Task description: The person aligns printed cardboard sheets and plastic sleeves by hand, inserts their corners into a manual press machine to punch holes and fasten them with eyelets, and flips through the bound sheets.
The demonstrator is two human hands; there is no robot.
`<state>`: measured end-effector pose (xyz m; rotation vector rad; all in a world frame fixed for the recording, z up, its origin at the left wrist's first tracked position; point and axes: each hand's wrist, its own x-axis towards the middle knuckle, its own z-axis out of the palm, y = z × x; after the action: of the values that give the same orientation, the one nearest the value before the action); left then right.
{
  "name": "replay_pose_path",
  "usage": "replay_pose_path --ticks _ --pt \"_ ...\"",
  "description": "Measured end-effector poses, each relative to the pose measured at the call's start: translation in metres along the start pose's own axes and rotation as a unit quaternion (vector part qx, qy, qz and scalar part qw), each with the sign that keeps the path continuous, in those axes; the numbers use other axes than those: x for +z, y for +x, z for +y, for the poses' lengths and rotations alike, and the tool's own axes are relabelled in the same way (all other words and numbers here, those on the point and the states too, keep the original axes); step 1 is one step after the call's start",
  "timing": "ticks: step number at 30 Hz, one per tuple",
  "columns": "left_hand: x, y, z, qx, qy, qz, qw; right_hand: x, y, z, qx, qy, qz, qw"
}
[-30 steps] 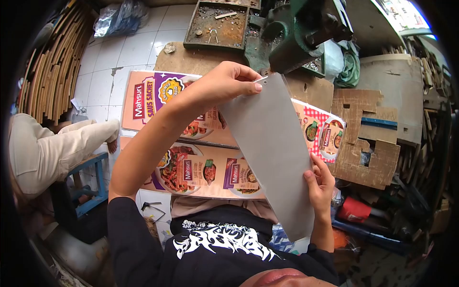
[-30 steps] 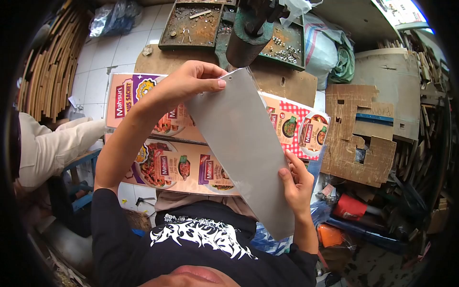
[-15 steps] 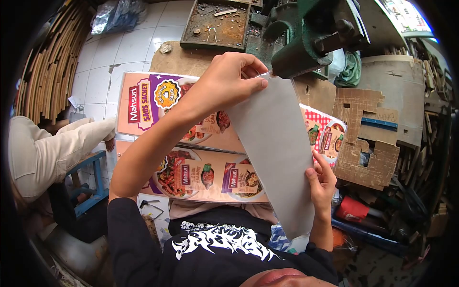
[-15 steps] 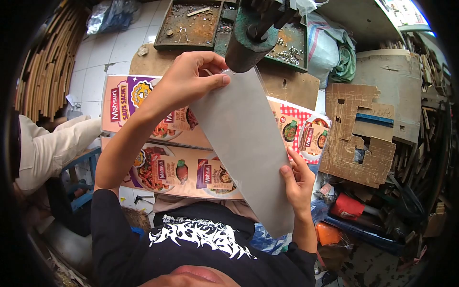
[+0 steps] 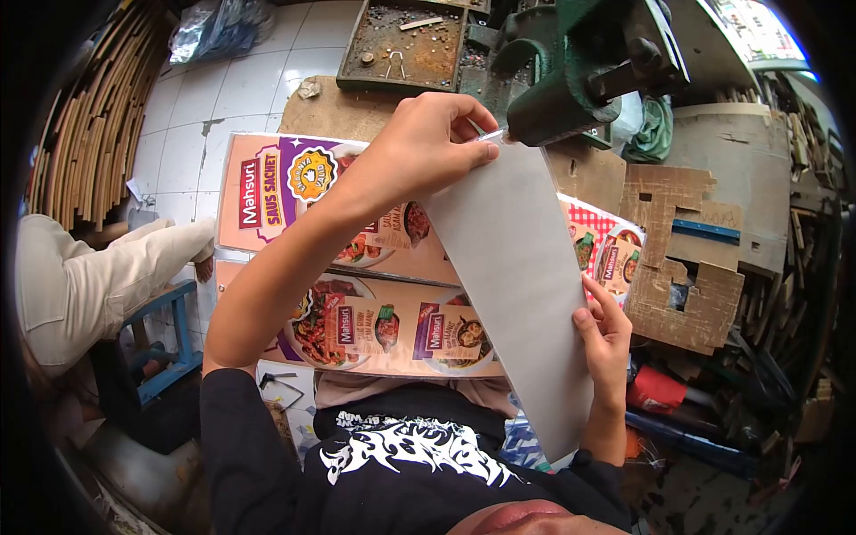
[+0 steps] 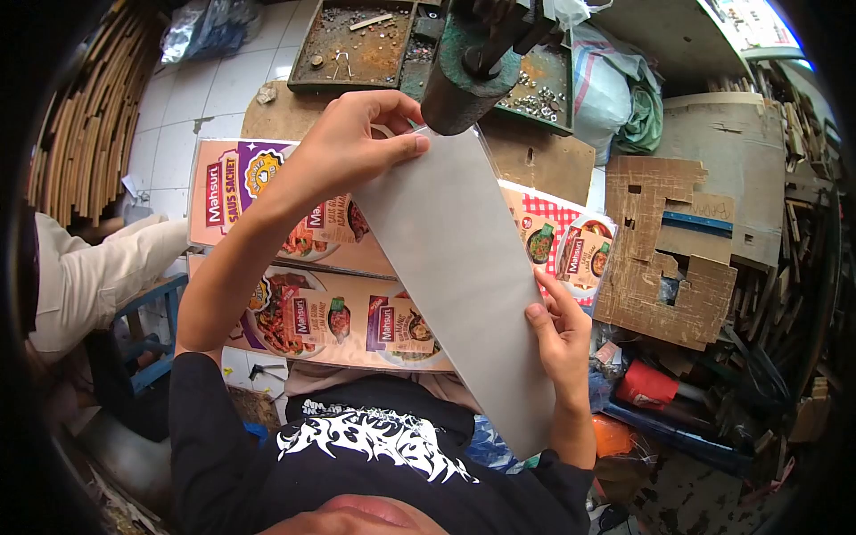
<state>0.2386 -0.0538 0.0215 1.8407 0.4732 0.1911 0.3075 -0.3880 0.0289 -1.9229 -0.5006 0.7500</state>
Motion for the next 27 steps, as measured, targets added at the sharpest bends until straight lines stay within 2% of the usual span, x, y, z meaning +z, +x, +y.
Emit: replay_pose_path --ticks 22,27 --pt "-0.006 0.002 -0.001 -0.004 0.023 -0.022 0.999 -0.012 0.002 -0.007 -0.022 -0.04 0.005 0.999" --pt "-0.01 -0.02 -0.022 -0.057 -0.067 -0.062 0.994 -0.011 0.002 -0.012 -0.019 -0.041 0.005 0.999"
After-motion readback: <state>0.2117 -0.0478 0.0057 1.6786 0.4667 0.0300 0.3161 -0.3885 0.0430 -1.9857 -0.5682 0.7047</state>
